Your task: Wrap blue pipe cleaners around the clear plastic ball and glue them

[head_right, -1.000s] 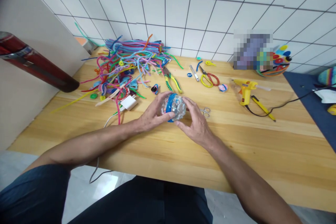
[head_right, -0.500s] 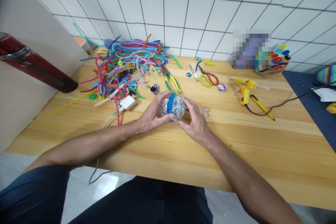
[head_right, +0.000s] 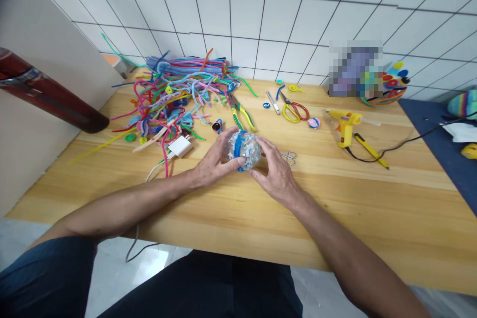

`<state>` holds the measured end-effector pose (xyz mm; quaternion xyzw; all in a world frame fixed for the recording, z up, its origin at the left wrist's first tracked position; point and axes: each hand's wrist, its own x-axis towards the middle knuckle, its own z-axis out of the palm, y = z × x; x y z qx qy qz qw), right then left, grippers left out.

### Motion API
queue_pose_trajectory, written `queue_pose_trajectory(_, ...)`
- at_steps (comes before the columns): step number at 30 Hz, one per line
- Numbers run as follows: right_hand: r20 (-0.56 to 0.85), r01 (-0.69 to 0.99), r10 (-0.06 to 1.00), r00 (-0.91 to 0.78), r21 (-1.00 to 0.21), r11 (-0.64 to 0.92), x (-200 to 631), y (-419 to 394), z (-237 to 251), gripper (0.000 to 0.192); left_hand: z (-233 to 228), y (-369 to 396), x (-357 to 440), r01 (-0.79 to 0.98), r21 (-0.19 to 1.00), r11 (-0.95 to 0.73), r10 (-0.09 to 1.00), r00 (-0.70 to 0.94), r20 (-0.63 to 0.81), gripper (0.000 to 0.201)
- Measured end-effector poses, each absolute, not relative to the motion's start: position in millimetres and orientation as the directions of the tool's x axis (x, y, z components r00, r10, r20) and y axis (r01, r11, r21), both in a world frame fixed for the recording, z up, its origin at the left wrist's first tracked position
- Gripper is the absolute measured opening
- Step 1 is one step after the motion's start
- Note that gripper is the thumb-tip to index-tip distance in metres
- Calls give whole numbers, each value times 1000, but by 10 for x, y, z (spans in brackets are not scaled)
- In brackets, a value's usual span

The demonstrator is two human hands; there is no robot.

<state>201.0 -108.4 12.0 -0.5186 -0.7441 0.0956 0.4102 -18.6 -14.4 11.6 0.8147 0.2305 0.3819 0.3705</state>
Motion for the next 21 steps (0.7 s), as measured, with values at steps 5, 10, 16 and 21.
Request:
queue_pose_trajectory(5,486,685,864,-129,-586,432,2021,-1097,108,95,104,-113,-156,97,644,-759,576,562,594,95)
queue_pose_trajectory(10,467,685,877,-109,-605,407,2037,-1090,77,88,83,-108,-153,15,633,-774,519,586,622,96)
queue_pose_trajectory(16,475,695,873,-109,-592,408,2025,-1091,94,89,100,-120,-181,24,706,-708,567,615,548,89)
queue_pose_trajectory(21,493,709,863,-107,-571,414,2016,-1100,103,90,113,-114,-185,22,673,-739,544,609,577,82)
